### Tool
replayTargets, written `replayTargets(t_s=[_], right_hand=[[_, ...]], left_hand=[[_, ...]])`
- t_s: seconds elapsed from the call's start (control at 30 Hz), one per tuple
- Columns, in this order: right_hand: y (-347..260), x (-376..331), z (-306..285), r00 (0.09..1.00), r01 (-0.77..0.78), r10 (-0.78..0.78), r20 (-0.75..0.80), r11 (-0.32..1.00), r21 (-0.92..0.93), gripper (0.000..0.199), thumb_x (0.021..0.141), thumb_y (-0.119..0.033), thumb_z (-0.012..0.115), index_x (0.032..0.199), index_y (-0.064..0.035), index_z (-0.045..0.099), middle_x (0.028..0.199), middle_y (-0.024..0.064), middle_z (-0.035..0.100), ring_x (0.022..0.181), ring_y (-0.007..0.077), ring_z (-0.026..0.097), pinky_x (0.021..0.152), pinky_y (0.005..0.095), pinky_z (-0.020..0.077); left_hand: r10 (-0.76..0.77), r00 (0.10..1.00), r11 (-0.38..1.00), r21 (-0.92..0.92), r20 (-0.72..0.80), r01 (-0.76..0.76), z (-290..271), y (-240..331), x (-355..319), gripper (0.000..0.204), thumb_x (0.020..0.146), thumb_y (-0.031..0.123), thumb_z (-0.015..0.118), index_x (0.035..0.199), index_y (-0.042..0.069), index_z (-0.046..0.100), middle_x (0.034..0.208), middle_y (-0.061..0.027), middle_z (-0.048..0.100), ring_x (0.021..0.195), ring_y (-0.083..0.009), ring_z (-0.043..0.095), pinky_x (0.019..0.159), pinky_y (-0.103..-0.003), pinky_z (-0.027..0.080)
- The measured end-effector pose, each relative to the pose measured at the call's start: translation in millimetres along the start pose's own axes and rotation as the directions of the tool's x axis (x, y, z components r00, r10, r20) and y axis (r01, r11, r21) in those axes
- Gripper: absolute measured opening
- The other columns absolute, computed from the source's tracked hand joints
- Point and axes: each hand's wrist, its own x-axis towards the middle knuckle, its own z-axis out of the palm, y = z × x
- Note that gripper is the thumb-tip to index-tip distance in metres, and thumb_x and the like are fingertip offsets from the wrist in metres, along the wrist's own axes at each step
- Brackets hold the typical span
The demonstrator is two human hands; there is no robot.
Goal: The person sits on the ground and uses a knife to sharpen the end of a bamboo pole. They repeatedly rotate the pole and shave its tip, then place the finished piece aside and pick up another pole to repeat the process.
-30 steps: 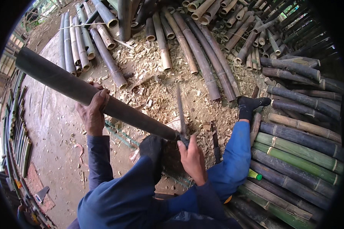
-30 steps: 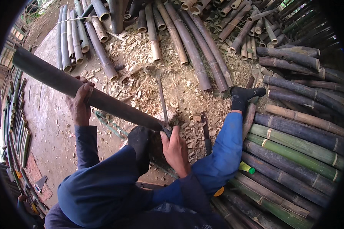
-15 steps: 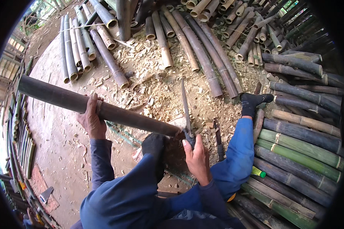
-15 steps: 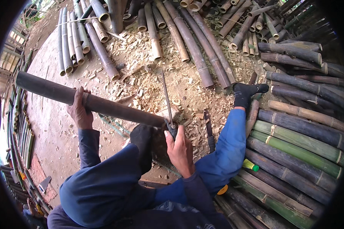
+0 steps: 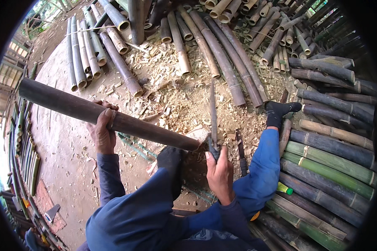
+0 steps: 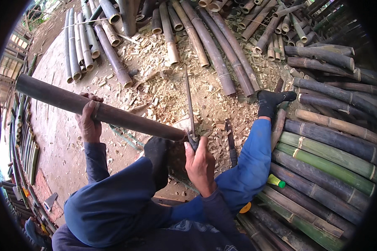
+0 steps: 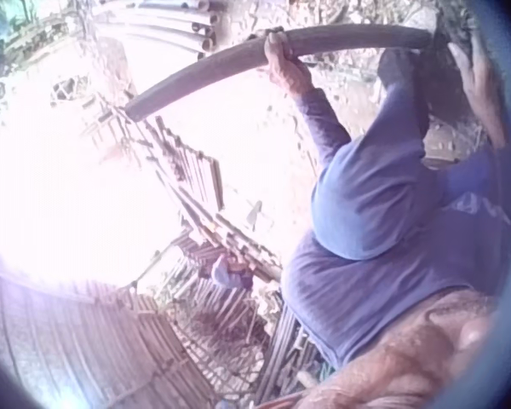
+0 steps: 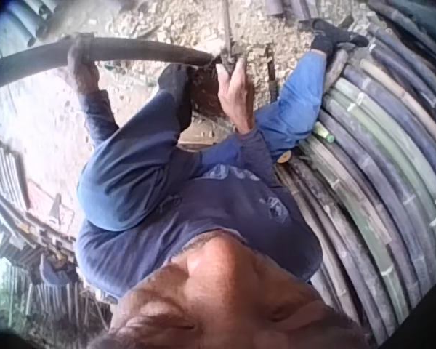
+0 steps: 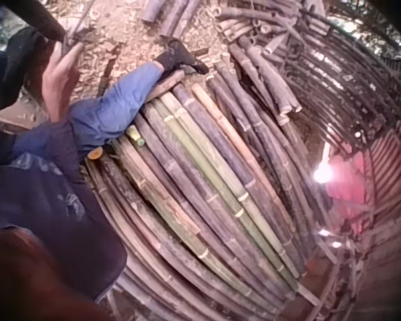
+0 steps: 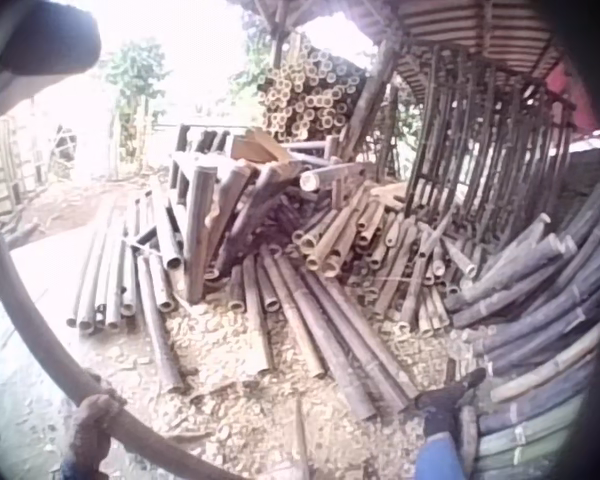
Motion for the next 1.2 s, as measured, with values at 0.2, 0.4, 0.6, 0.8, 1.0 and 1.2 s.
replayTargets(t_s=[0.2,0.4,0.6,0.8,1.0,1.2], right_hand=[[17,15,27,0.933,-0.140,0.264,0.246,0.893,-0.427,0.041,0.105,-0.038,0.056,0.115,-0.0002,0.047,0.086,0.0299,0.070,0.078,0.0534,0.067,0.068,0.0614,0.0517],[19,-2,5,0.992,-0.057,0.065,0.111,0.996,-0.068,0.036,0.103,-0.030,0.061,0.117,0.0003,0.047,0.086,0.0292,0.069,0.081,0.0515,0.068,0.066,0.0573,0.0528],[29,-6,22,0.925,-0.184,0.283,0.252,0.917,-0.355,0.039,0.104,-0.036,0.058,0.118,-0.0006,0.048,0.084,0.0309,0.070,0.082,0.0518,0.069,0.068,0.0593,0.0529],[61,-6,27,0.876,-0.317,0.334,0.348,0.943,-0.106,0.055,0.104,-0.042,0.059,0.139,-0.0021,0.045,0.085,0.0251,0.069,0.068,0.0396,0.068,0.061,0.0520,0.0526],[36,1,-13,0.629,-0.777,0.156,0.761,0.166,0.608,0.046,0.106,-0.038,0.060,0.139,-0.0076,0.050,0.075,0.0076,0.061,0.054,0.0191,0.060,0.049,0.0342,0.0508],[40,2,-19,0.674,-0.739,0.035,0.738,0.045,0.672,0.043,0.104,-0.036,0.064,0.129,-0.0025,0.056,0.077,0.0104,0.062,0.059,0.0204,0.063,0.056,0.0343,0.0526]], left_hand=[[-0.019,0.996,1.000,-0.020,0.082,0.021,3,1,-2,0.054,0.086,0.009,0.077,0.130,0.003,0.046,0.106,-0.0087,0.060,0.100,-0.0237,0.065,0.099,-0.042,0.055],[-0.086,0.985,0.996,-0.025,0.150,0.090,1,8,-3,0.059,0.083,0.013,0.079,0.131,0.005,0.045,0.109,-0.0089,0.058,0.103,-0.0242,0.064,0.104,-0.044,0.052],[-0.118,0.978,0.992,-0.021,0.174,0.124,-3,9,-3,0.071,0.085,0.014,0.079,0.143,0.005,0.040,0.115,-0.0114,0.061,0.108,-0.0273,0.065,0.104,-0.046,0.053],[-0.377,0.920,0.914,-0.114,0.106,0.388,-25,-34,-14,0.102,0.084,0.007,0.079,0.164,0.015,0.016,0.135,-0.0204,0.058,0.122,-0.0326,0.063,0.106,-0.048,0.051],[-0.080,0.966,0.994,-0.098,-0.244,0.058,-92,-52,24,0.101,0.095,0.007,0.072,0.167,0.027,0.004,0.147,-0.0167,0.050,0.124,-0.0267,0.059,0.103,-0.046,0.053],[0.187,0.968,0.848,0.525,-0.166,-0.074,-95,55,62,0.056,0.096,0.020,0.076,0.142,-0.002,0.054,0.118,-0.0114,0.072,0.105,-0.0169,0.066,0.095,-0.031,0.050]])
